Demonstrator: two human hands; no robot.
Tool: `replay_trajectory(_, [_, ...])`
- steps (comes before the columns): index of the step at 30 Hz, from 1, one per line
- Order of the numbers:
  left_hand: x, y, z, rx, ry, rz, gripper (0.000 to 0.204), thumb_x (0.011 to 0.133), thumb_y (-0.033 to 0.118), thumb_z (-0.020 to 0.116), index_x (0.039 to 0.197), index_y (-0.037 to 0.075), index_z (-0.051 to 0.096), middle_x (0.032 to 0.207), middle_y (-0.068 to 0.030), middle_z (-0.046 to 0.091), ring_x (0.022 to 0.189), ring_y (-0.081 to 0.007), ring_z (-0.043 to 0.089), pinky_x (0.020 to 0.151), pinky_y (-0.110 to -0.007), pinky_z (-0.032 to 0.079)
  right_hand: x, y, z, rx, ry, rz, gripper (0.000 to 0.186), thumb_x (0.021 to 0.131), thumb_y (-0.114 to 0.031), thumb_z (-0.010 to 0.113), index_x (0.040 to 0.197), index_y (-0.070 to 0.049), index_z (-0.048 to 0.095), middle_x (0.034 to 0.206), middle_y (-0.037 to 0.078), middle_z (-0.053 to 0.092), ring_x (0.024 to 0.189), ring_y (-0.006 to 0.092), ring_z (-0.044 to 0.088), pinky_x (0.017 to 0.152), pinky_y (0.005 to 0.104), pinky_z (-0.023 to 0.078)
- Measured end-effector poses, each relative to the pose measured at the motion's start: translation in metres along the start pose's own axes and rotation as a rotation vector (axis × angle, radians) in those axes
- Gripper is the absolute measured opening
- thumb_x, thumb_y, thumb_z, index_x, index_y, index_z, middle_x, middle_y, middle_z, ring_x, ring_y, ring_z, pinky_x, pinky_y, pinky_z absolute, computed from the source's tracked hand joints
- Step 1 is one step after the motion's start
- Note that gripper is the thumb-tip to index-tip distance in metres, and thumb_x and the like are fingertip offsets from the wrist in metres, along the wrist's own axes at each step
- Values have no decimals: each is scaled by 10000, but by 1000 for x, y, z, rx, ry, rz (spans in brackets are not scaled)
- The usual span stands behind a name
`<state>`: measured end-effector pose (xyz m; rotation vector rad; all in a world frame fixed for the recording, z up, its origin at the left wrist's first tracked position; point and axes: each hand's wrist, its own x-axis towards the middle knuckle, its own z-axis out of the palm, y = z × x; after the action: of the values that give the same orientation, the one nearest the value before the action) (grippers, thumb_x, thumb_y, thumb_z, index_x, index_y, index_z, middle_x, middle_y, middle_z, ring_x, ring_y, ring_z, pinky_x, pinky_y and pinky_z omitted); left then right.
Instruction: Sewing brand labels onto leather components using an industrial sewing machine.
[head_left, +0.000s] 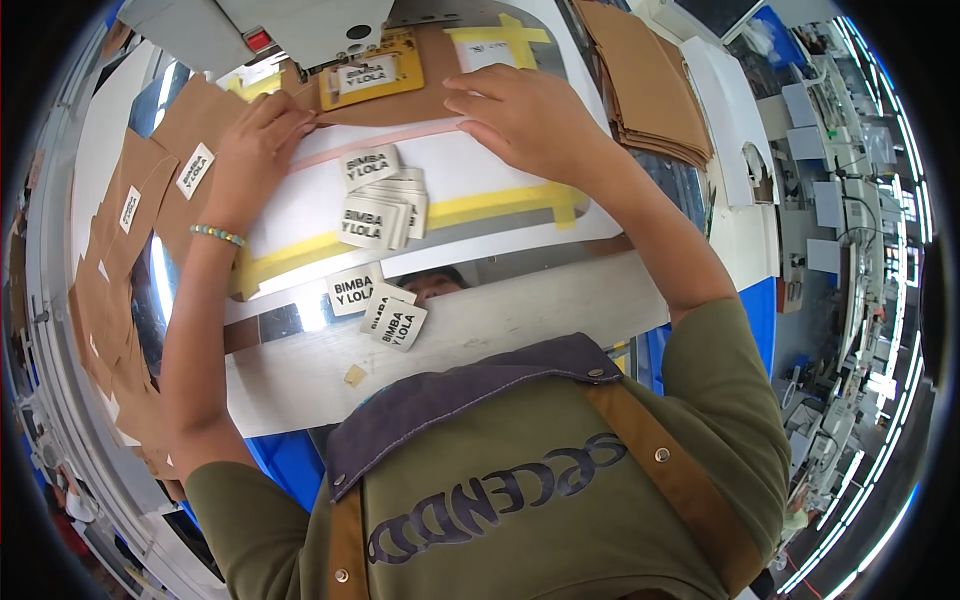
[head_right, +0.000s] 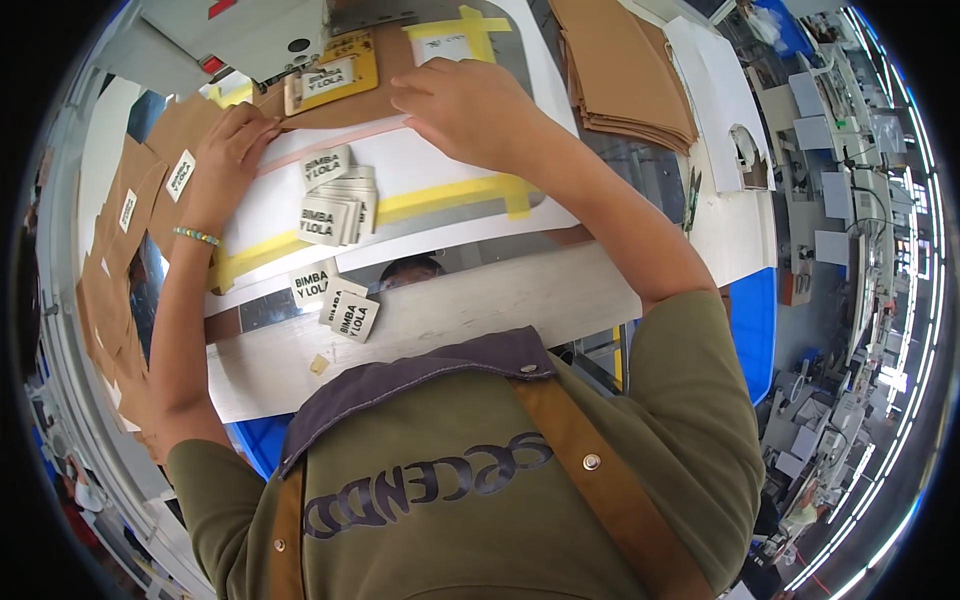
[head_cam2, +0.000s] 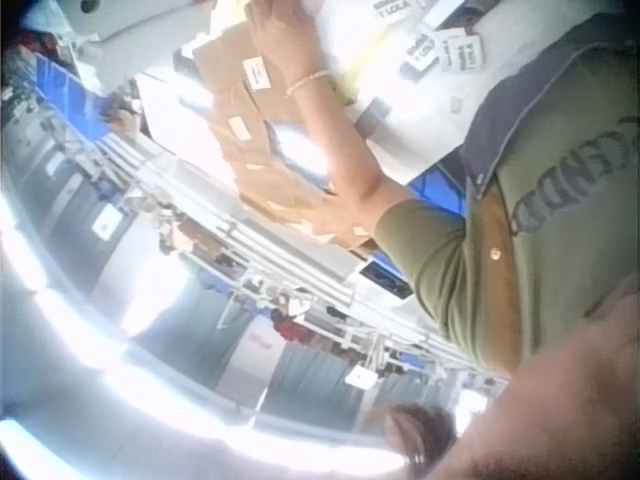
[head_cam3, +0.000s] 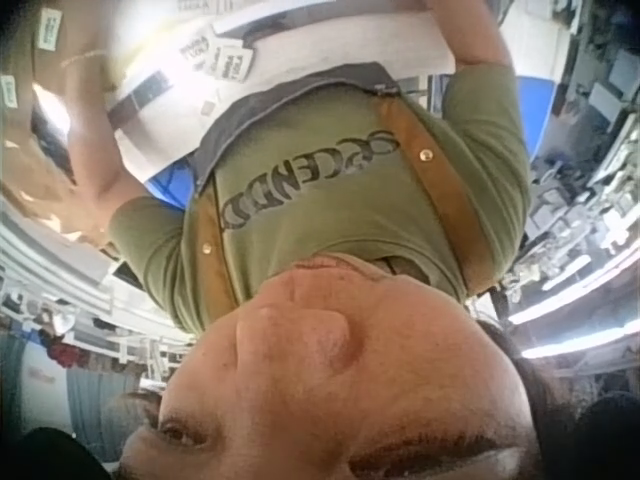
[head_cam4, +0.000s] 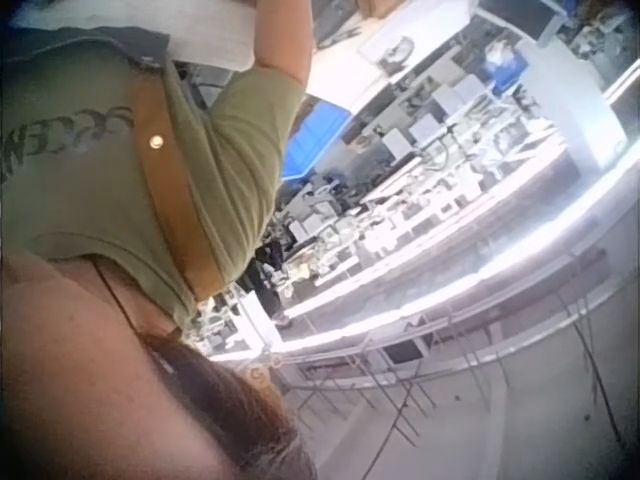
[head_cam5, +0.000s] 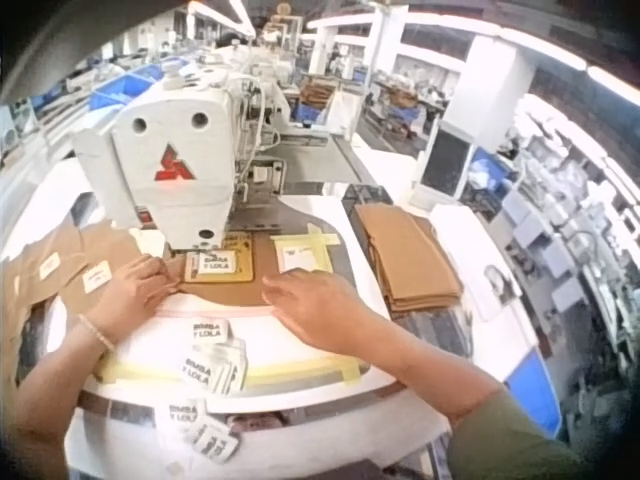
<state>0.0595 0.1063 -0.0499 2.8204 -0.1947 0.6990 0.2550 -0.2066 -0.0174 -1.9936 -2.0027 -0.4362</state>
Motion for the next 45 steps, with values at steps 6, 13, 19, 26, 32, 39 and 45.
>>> replay_trajectory(6, [8,22,1,46,35,172,139,891,2,768,1027,11,740,997,-91,651,891,-287,690,754,-411,574,7,-26,-10,122,-3,-25,308,928,-244,802,1200,-103,763,1307,32,733,1173,250,690,938,403,594])
replay_trajectory(13, [-18,14,-21,230,-25,108,205,865,35,734,1069,60,728,1183,-81,691,1021,-301,692,877,-419,586,12,-44,4,186,-17,-125,332,900,-253,827,1196,-109,782,1271,24,750,1172,234,692,940,397,592])
replay_trajectory(19, [-97,-48,-69,312,-67,-250,359,846,39,728,1196,111,762,1193,-105,706,1045,-334,714,890,-431,577,0,-34,9,212,-43,-142,258,947,-220,767,1181,-113,786,1269,31,750,1177,228,691,935,398,581])
replay_trajectory(26, [-171,-120,-105,634,-334,-503,388,1029,66,613,1406,112,690,1475,-113,657,1309,-361,651,1028,-439,589,-50,18,-52,-59,94,206,245,951,-247,733,1169,-146,780,1180,32,765,1080,266,715,885,432,585])
replay_trajectory(32, [-98,-14,-68,301,-82,-245,481,1072,148,598,1552,176,598,1534,-116,622,1442,-350,573,1215,-450,472,-116,52,-100,-295,-200,591,268,945,-241,765,1190,-135,782,1209,86,741,1069,362,705,903,443,581])
replay_trajectory(39, [-31,132,-31,-275,-367,-107,636,1055,320,622,1628,77,490,1735,-150,395,1643,-373,276,1334,-503,249,-137,71,-86,-89,-92,692,197,961,-250,733,1062,-98,809,1009,81,754,974,310,718,849,446,570])
replay_trajectory(45, [-21,128,-21,-327,-345,-98,552,1018,197,627,1540,25,567,1671,-156,490,1560,-404,410,1282,-500,334,-145,103,-85,283,42,898,203,986,-224,732,1089,-71,816,1033,104,793,902,303,729,822,392,570])
